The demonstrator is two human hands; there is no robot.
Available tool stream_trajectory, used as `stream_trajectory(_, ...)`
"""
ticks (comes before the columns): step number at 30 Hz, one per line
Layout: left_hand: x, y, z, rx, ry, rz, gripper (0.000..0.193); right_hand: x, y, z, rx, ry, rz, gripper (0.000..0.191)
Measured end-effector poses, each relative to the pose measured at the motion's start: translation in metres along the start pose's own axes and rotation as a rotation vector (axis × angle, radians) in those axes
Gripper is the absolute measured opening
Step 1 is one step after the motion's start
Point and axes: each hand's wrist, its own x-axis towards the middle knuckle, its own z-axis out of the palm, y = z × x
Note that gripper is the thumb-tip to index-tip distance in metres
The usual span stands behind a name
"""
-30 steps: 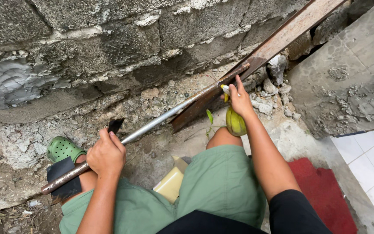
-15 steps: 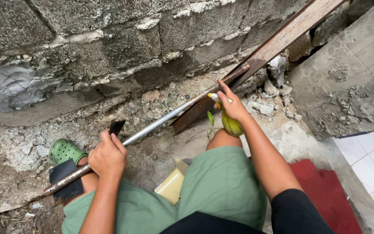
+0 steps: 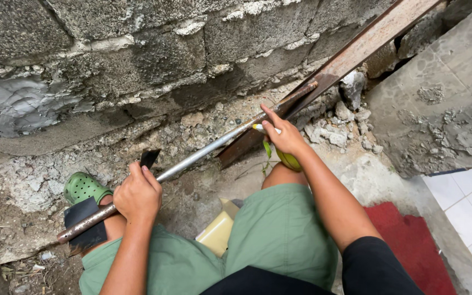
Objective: The person scrubs a long metal rod with a brush, then sprays it with a liquid from a bottle and continues scrubbing. The person repeats this process on a second metal rod.
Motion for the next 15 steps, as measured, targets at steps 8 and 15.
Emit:
stream_trajectory(8, 0.0004, -0.0002, -0.0012, -0.002, -0.040, -0.012, 0.017, 0.0028, -0.0008, -0.0037, 0.064, 0.015, -0.042, 0.063)
stream_trajectory(15, 0.0005, 0.0007, -0.0015, -0.005, -0.023, -0.001, 0.017, 0.0023, 0.0030, -0.0051, 0.251, 0.003, -0.010, 0.062)
